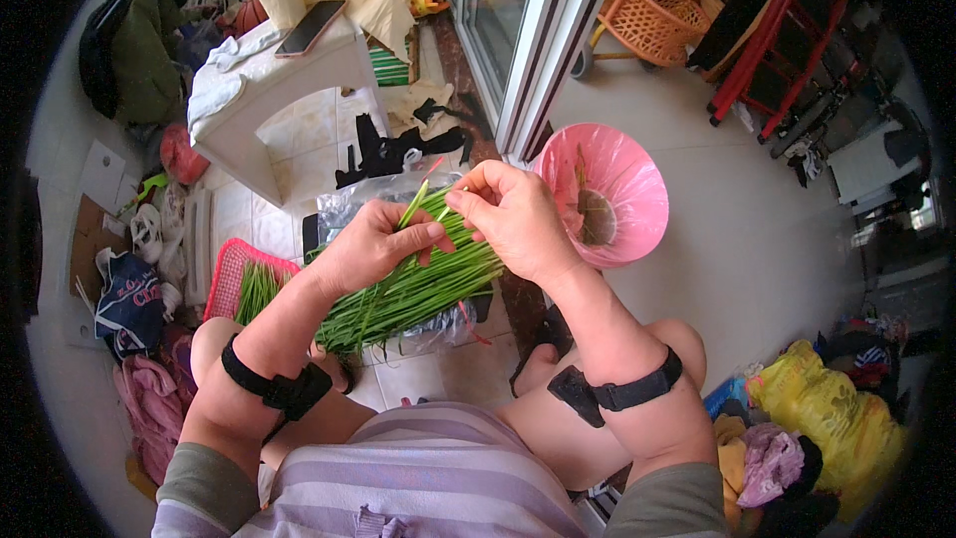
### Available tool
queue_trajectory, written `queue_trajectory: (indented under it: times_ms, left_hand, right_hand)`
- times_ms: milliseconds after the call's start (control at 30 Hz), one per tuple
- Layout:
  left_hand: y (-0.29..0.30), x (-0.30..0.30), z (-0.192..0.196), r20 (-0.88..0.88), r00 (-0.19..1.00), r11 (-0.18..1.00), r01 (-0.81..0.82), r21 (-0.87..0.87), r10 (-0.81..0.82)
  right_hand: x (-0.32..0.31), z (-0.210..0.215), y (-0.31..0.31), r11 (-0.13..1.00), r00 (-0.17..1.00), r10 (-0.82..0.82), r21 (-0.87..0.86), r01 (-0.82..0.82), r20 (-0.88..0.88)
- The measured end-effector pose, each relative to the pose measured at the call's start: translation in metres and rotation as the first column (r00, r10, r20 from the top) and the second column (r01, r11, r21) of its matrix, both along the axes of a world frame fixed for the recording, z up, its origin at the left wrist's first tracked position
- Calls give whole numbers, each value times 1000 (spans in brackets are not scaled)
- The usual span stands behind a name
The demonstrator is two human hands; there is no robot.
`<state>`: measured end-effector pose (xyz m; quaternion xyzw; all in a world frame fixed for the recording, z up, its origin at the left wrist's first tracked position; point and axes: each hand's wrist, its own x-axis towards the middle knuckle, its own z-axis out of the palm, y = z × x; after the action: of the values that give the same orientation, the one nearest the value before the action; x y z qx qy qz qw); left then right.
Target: Clean and sort green chives by removing damaged ends and placing them into a basket.
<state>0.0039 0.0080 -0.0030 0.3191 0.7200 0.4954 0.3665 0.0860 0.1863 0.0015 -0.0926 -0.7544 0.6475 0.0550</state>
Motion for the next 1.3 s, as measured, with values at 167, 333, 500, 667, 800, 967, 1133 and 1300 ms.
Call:
queue_trajectory:
  times_ms: [167,333,500,667,800,967,1133,1300]
  left_hand:
    - [2,4,-8,-76,992,994,-93,64,98]
    - [2,2,3,-45,996,996,-79,32,80]
    - [6,0,-4,6,998,996,-69,63,69]
    - [2,1,-4,46,996,995,-76,61,73]
    - [6,2,-2,48,997,994,-65,86,61]
    - [10,9,-15,100,983,957,-172,233,152]
    - [10,7,-1,23,995,988,-100,115,98]
    - [10,2,-8,64,995,988,-85,130,77]
  right_hand:
    - [0,1,-2,998,998,-67,17,67,0]
    - [0,2,0,972,995,-102,212,102,-13]
    - [-1,5,9,885,971,-229,401,237,-68]
    - [0,8,-2,974,970,-226,-3,227,-83]
    - [3,0,-1,996,996,-74,-57,71,-49]
    - [0,1,-1,997,994,-67,-44,63,-87]
    - [3,2,6,989,990,-89,110,101,-110]
    - [1,6,21,975,963,-220,-11,221,-155]
